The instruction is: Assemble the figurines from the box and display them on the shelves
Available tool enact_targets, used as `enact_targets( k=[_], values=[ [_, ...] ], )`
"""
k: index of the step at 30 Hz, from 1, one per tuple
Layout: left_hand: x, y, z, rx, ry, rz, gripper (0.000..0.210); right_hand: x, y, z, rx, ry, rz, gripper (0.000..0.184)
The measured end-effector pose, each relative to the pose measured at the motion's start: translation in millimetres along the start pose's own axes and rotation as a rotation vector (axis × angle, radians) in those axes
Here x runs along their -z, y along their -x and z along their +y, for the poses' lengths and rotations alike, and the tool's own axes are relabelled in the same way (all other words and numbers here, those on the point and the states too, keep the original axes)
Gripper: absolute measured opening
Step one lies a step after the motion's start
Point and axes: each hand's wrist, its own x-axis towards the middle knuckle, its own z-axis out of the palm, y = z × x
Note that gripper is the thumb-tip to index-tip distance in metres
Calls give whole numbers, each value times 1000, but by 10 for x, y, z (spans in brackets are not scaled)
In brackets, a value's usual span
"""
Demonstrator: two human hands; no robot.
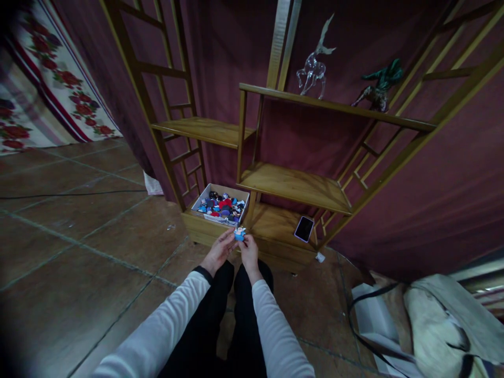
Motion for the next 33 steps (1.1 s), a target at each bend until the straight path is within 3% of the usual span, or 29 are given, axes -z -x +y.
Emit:
enact_targets(
  k=[7,12,22,33],
  values=[
    [-2,-50,-63,-137,-1,-1,54,-26,27,-12,17,-30,123,27],
    [-20,-68,-80,-175,-35,1,57,-18,63,-65,48,23,43,16],
    [-35,-11,-28,-100,43,15,30,-25,54,-67,48,21,59,17],
    [-4,-42,-2,-32,21,46,22,-29,46,11,59,90,30,14]
  ],
)
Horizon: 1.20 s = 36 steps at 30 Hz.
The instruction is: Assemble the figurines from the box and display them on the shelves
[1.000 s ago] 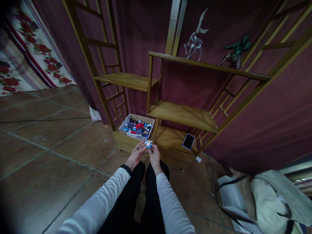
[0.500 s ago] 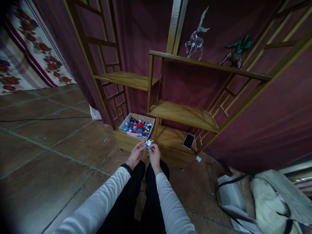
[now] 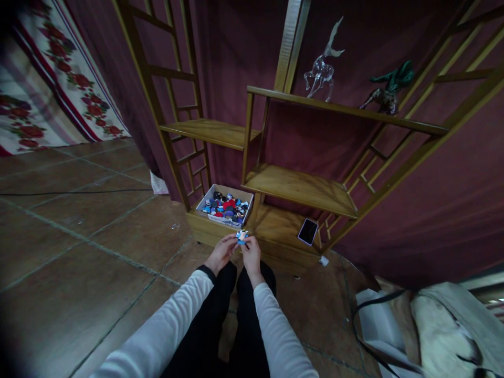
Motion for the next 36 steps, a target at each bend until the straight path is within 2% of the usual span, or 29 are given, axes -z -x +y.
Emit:
enact_targets(
  k=[9,16,21,25,33,36],
  values=[
    [29,-28,-26,20,-43,-18,24,0,2,1,-13,0,-35,10],
    [8,21,-15,16,-51,38,21,-5,33,-73,-19,11,-41,13],
    [-3,53,6,2,-7,15,23,9,38,-152,-92,-138,-13,11],
    [16,44,-17,-9,9,-3,28,6,18,-144,-179,-327,13,23],
    [18,20,-42,-18,-12,18,24,-1,-4,-76,-207,-347,77,42],
    [10,23,-44,-23,-7,13,25,-2,-20,-96,-219,-359,28,41]
  ],
)
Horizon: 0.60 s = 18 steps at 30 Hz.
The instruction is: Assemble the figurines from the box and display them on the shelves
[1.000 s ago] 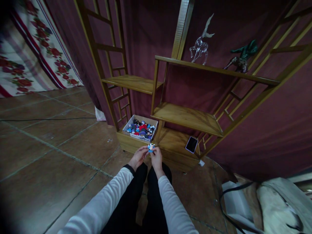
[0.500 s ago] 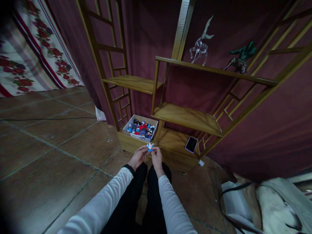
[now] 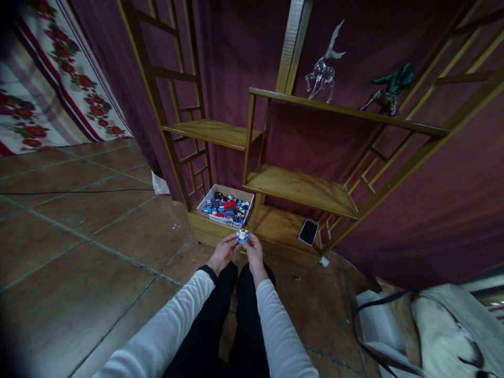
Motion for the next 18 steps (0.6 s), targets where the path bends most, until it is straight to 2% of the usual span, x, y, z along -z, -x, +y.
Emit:
enact_targets(
  k=[7,18],
  values=[
    [-29,26,-7,-24,-60,-34,35,-33,-30,-10,5,23,15,36],
    [-14,-14,-75,-149,-148,-3,40,6,-21,-18,-53,-62,32,24]
  ],
)
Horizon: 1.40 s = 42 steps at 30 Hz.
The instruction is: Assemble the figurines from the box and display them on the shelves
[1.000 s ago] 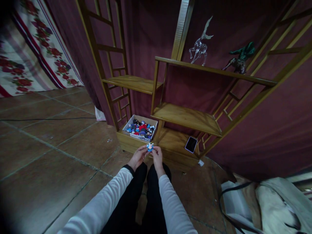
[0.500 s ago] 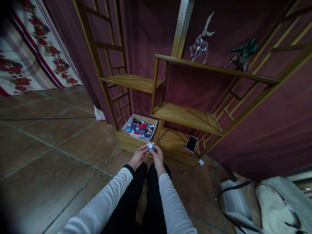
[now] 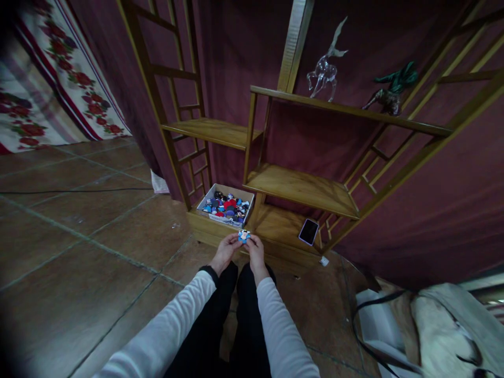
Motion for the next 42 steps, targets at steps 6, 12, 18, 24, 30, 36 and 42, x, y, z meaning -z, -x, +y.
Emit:
enact_targets(
  k=[6,12,18,24,30,36,42],
  values=[
    [3,25,42,4,-3,-10,38,38,15,-26,7,-16,-65,23],
    [17,26,70,51,43,-29,38,35,-6,-18,59,23,-52,21],
    [25,-8,49,79,40,-14,35,22,-20,6,36,42,-53,25],
    [5,-25,65,128,17,-21,37,20,-16,21,-24,-28,-46,26],
    [11,-21,70,131,-2,-69,46,4,7,-37,-63,-91,-67,25],
    [-27,6,75,72,5,-19,52,23,1,-46,-86,-96,-53,27],
    [-57,5,50,38,-24,20,54,50,-6,-45,-109,-57,-80,32]
  ],
)
